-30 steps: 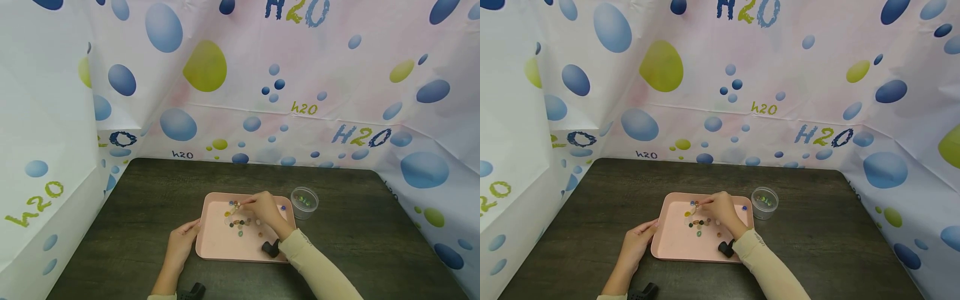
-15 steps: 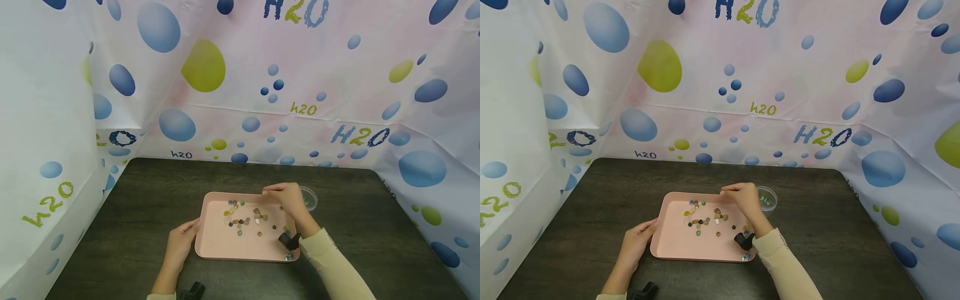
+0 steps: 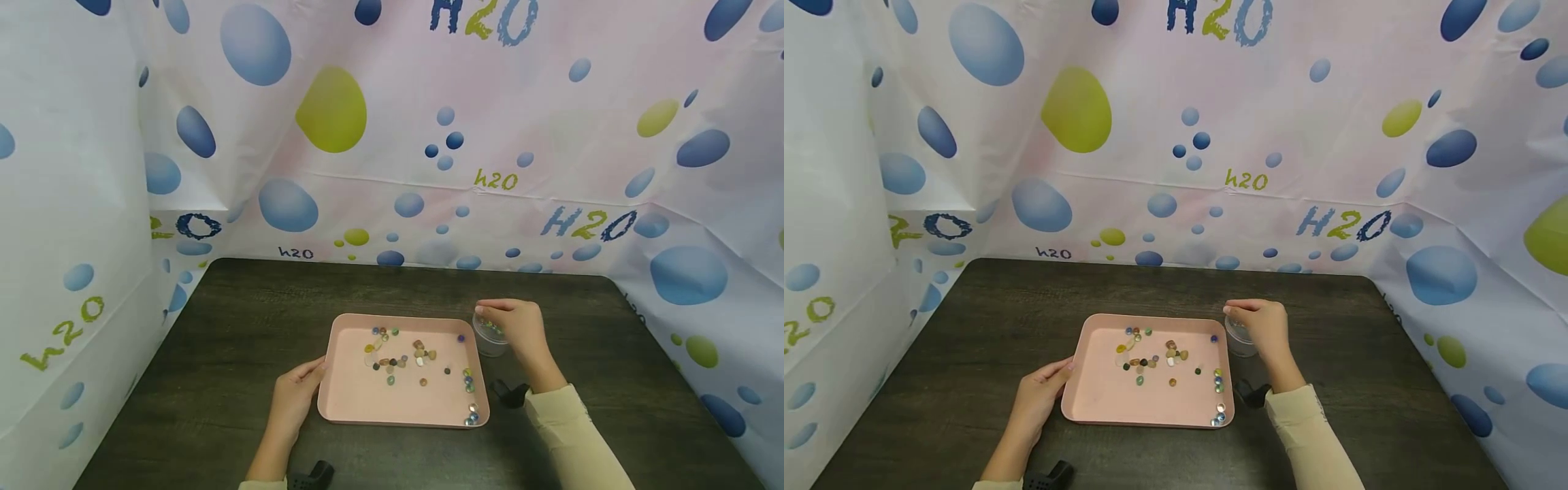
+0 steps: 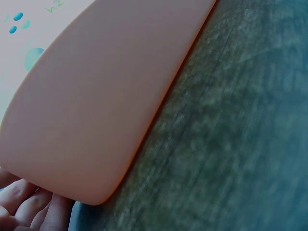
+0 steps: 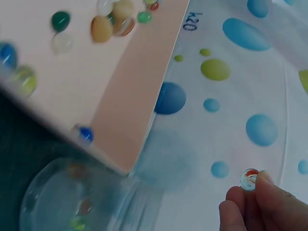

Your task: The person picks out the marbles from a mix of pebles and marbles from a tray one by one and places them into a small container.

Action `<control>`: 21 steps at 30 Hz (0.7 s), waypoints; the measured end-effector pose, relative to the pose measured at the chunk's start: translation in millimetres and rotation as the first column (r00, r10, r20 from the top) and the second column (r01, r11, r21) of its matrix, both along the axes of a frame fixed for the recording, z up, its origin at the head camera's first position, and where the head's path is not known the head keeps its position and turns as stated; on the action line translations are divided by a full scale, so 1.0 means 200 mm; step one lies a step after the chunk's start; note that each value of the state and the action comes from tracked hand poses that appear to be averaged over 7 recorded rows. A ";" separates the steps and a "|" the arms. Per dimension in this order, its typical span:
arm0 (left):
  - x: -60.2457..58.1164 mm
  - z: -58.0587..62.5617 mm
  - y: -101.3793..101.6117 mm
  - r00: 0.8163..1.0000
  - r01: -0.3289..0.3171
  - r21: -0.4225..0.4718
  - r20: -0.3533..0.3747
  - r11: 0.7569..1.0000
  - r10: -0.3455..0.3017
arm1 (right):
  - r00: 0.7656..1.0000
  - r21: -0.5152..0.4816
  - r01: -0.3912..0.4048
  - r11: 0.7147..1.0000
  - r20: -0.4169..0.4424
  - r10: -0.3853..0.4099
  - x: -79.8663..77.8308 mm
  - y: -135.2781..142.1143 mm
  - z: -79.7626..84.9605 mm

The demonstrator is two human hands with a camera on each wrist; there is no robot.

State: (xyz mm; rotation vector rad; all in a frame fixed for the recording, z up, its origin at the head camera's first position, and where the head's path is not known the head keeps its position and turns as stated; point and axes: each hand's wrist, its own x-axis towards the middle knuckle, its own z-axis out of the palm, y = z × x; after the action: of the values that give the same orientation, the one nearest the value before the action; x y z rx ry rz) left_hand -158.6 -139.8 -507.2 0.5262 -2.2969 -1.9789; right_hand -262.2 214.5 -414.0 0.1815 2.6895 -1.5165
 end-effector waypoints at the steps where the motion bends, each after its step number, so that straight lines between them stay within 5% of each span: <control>1: 0.00 0.00 0.00 1.000 0.003 0.007 0.008 1.000 -0.003 | 1.000 0.001 0.009 1.000 0.005 -0.009 0.01 0.02 0.00; 21: 0.07 0.00 -0.01 1.000 0.018 0.033 -0.001 0.999 -0.018 | 0.989 0.030 0.128 0.991 -0.076 -0.126 0.09 0.11 -0.11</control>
State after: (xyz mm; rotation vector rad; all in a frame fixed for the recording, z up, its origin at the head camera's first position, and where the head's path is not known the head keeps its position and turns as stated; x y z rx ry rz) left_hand -144.3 -142.4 -507.8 0.5089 -2.2808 -2.0280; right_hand -244.5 236.9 -435.3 0.3100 2.8133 -1.5396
